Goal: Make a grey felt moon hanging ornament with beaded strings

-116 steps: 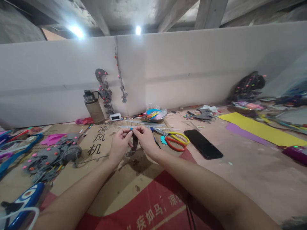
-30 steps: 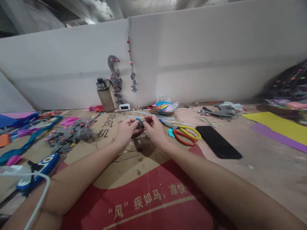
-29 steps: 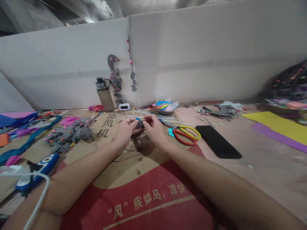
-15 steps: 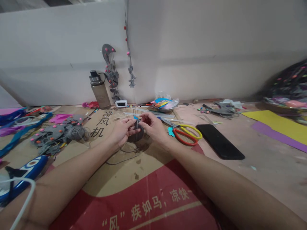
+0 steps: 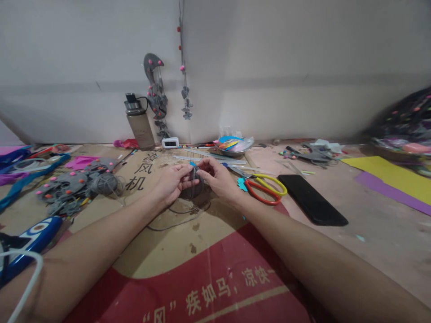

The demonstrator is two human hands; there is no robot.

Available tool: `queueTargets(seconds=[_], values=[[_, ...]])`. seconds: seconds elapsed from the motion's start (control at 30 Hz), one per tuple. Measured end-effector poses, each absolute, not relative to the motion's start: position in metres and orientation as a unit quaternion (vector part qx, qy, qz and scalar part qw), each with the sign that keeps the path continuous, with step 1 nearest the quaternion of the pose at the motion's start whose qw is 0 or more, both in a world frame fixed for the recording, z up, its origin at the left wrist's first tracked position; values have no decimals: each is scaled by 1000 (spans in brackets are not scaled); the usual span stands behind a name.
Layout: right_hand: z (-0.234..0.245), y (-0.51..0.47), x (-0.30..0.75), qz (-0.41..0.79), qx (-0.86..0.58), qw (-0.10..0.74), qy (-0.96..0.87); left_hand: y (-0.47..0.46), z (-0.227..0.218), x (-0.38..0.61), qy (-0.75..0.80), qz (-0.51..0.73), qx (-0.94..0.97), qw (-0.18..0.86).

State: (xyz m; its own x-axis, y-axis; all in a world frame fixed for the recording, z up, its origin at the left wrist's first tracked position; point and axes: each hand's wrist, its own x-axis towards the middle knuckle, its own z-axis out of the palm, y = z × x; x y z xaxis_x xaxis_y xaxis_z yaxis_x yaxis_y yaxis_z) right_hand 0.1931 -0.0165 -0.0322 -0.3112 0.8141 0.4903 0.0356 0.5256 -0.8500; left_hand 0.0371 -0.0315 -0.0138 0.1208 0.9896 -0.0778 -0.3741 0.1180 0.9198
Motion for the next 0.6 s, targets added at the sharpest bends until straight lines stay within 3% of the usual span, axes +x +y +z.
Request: queueTargets(seconds=[0.6], values=[[-33,-18,191,389,-296,518,-702,-34,-10,38,386,540,380,644]])
